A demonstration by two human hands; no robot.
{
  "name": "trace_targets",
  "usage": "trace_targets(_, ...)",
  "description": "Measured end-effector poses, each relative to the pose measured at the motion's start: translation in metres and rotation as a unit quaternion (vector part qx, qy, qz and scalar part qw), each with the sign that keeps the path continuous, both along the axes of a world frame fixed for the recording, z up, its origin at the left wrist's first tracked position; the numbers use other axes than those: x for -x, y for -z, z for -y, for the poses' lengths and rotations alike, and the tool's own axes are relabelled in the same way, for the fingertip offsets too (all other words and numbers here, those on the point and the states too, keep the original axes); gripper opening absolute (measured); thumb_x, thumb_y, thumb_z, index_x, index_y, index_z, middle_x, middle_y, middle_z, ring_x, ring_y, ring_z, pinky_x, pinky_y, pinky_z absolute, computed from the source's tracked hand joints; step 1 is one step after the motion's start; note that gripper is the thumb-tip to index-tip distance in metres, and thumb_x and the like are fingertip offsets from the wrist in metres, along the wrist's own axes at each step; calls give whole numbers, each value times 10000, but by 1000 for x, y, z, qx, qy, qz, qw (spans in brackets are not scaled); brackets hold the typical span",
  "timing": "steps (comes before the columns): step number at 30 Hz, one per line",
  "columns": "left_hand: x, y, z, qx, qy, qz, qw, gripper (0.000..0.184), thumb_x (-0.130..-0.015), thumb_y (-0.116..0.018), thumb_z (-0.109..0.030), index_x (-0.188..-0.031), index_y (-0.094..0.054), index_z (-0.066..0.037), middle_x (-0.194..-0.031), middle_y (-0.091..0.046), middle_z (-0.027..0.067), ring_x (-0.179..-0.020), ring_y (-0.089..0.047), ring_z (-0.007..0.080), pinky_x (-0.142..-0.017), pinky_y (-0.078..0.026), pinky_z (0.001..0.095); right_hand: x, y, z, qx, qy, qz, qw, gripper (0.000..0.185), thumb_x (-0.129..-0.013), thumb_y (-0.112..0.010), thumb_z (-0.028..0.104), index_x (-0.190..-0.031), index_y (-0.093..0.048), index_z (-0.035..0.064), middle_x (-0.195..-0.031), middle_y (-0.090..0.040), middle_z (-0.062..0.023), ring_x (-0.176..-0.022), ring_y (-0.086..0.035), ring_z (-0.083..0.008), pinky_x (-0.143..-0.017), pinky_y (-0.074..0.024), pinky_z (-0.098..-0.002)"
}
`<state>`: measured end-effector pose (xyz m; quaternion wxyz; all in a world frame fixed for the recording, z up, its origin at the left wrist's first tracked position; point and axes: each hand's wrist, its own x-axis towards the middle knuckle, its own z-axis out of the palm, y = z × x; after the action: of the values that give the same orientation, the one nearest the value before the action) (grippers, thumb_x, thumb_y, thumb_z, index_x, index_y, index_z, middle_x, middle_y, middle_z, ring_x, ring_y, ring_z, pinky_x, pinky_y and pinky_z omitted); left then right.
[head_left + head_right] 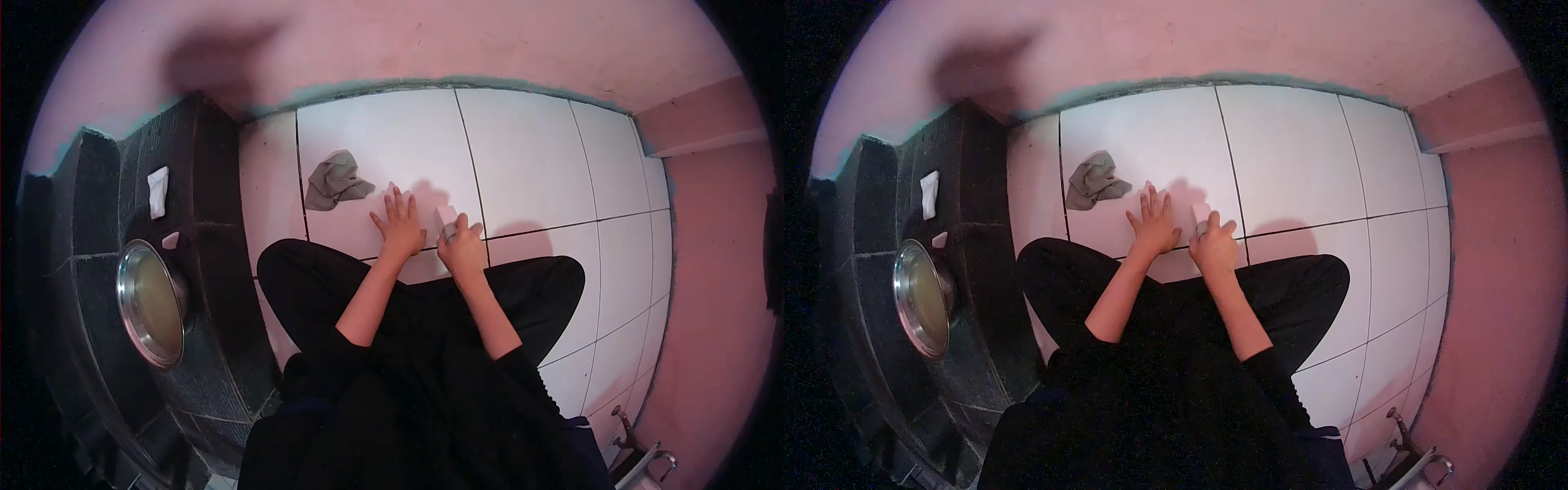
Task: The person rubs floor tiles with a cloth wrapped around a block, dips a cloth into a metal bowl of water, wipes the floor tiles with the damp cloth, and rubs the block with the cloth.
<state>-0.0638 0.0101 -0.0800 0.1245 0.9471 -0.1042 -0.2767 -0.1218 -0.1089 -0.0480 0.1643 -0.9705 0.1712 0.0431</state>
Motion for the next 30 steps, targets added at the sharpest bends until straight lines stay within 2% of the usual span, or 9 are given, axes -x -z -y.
trace_targets(4, 0, 5, 4, -17, -7, -3, 1000, 825, -785, -564, -366, -1405, -102, -79, -1446, 110, 203, -1330, 44, 409, -939, -77, 706, -59, 3, 3, 20, -16, 29, 999, 539, -654, -670, 213, -1112, -422, 72, -957, -464, -257, -638, -604, -380, -538, -515, -411)
trace_targets(7, 3, 15, 5, -14, 31, 43, 999, 803, -790, -558, -363, -1400, -124, -72, -1446, 97, 207, -1329, 33, 412, -934, -74, 711, -104, -1, 4, 17, 0, -6, 1000, 552, -662, -659, 223, -1142, -420, 92, -976, -471, -258, -688, -613, -370, -566, -518, -405)
trace_targets(12, 7, 23, 3, 4, 43, 98, 994, 794, -785, -554, -349, -1395, -136, -63, -1446, 67, 220, -1330, 26, 414, -930, -60, 716, -136, -10, 10, 4, -8, -32, 999, 463, -710, -618, 264, -1117, -457, 113, -991, -486, -248, -793, -610, -360, -634, -516, -417)
trace_targets(16, 17, 15, -4, 0, 54, 88, 995, 797, -781, -552, -355, -1396, -135, -67, -1447, 55, 221, -1332, 30, 409, -934, -51, 714, -105, -11, 13, 1, -12, -9, 1000, 464, -710, -644, 299, -1099, -472, 113, -993, -487, -252, -759, -610, -367, -614, -518, -422)
trace_targets(20, 21, 1, -8, 11, 37, 45, 998, 795, -780, -554, -375, -1396, -150, -76, -1449, 52, 215, -1336, 37, 394, -940, -35, 710, -21, -3, 14, 4, -47, 43, 998, 480, -710, -669, 387, -1057, -491, 106, -919, -492, -232, -685, -597, -385, -546, -512, -431)
trace_targets(23, 19, 1, -3, 15, 41, 34, 998, 793, -781, -554, -385, -1395, -156, -79, -1451, 38, 211, -1340, 37, 381, -943, -29, 708, 28, -7, 14, 2, -50, 35, 998, 440, -739, -643, 397, -1029, -496, 101, -875, -488, -219, -676, -592, -386, -528, -503, -437)
trace_targets(28, 16, 3, 5, 21, 60, 21, 998, 763, -780, -551, -367, -1389, -195, -77, -1455, 5, 204, -1346, 36, 361, -939, -8, 709, 28, -6, 6, 30, -25, 30, 999, 405, -766, -611, 413, -1000, -508, 98, -842, -484, -215, -599, -585, -378, -477, -486, -423)
trace_targets(30, 17, 8, 6, 33, 55, 70, 995, 704, -781, -534, -297, -1370, -233, -57, -1450, -44, 209, -1345, 3, 364, -931, -4, 716, 12, -1, 3, 29, -20, 44, 998, 391, -770, -606, 404, -997, -514, 99, -837, -486, -215, -583, -583, -376, -471, -486, -419)
